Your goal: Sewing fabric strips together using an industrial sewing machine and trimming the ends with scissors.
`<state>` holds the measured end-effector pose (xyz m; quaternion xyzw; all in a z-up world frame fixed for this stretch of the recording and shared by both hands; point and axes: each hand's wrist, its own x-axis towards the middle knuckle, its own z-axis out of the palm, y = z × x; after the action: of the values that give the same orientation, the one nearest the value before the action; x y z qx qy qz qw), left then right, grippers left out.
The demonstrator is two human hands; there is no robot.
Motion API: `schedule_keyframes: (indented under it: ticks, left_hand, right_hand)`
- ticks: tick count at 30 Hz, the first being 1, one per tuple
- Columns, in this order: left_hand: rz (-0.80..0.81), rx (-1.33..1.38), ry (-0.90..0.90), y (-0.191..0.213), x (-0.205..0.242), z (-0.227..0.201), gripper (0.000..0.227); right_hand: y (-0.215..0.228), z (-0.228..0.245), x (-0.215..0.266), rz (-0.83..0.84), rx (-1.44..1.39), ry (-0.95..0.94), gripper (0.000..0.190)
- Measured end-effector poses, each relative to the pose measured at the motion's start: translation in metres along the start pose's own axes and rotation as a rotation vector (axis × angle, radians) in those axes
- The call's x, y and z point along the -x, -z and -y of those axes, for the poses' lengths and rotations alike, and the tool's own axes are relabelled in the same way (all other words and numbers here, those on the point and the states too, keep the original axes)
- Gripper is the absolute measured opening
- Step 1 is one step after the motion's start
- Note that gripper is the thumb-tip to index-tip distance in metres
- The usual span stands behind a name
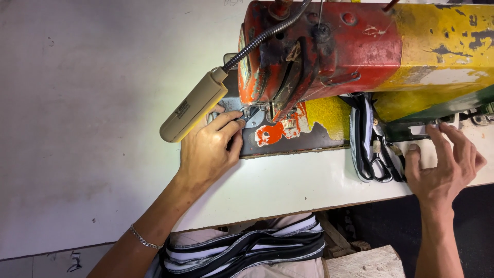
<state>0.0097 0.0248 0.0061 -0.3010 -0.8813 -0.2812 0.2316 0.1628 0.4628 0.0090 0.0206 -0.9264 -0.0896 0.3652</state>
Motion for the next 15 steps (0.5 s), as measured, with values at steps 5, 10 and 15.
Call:
schedule_keyframes:
  ticks: [5,10,15]
  left_hand:
    - [-0.026,-0.019,-0.022,0.009,0.002,-0.008,0.014]
    - [-0.032,-0.020,-0.052,0.013,0.005,-0.011,0.013]
    - [-0.053,-0.043,-0.073,0.016,0.006,-0.012,0.013]
  right_hand:
    - [0.002,0.004,-0.001,0.000,0.002,-0.003,0.035]
    - [-0.002,-0.007,0.002,-0.019,0.006,0.012,0.038]
    - [0.012,-0.026,-0.011,0.087,-0.025,0.020,0.030]
